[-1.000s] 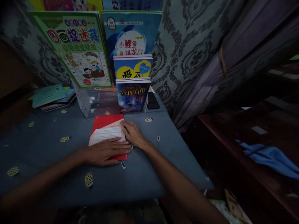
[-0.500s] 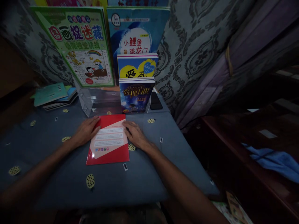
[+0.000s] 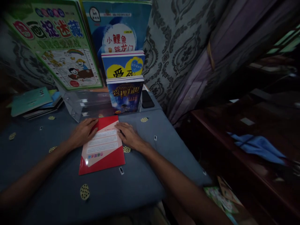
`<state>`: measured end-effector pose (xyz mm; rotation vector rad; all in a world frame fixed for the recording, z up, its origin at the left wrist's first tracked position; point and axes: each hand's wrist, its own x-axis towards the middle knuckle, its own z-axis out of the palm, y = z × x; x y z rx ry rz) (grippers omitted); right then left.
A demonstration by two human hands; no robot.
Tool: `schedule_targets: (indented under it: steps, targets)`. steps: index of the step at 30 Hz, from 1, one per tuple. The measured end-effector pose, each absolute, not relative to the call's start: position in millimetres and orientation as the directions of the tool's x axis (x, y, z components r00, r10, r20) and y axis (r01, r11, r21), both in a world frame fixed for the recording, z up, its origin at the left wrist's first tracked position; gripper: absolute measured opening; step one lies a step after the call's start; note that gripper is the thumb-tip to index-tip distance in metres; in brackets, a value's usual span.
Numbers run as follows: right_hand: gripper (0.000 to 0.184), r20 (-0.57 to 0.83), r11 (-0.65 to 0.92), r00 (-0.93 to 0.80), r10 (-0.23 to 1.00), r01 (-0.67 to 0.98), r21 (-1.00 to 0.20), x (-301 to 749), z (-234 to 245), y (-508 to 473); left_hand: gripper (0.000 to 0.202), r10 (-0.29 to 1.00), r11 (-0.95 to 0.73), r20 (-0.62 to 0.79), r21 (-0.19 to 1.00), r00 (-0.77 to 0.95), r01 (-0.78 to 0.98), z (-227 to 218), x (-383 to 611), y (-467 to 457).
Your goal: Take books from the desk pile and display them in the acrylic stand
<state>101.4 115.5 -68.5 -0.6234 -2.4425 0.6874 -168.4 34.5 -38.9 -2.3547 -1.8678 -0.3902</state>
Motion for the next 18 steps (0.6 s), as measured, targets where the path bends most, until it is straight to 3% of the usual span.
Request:
schedule_targets:
  steps: [8,18]
  targets:
    - [0.039,0.345,0.777,-0.768,0.539,0.295,-0.556,103,-66,112,0.045,0.893,-0.417,0.218,0.078,0.393,0.906,-37,-118,79]
    - [0.039,0.337,0.741,-0.762,0.553,0.265,-0.617,102,-63,116,0.042,0.892,-0.422,0.219,0.094,0.395,0.902,-39,-107,91]
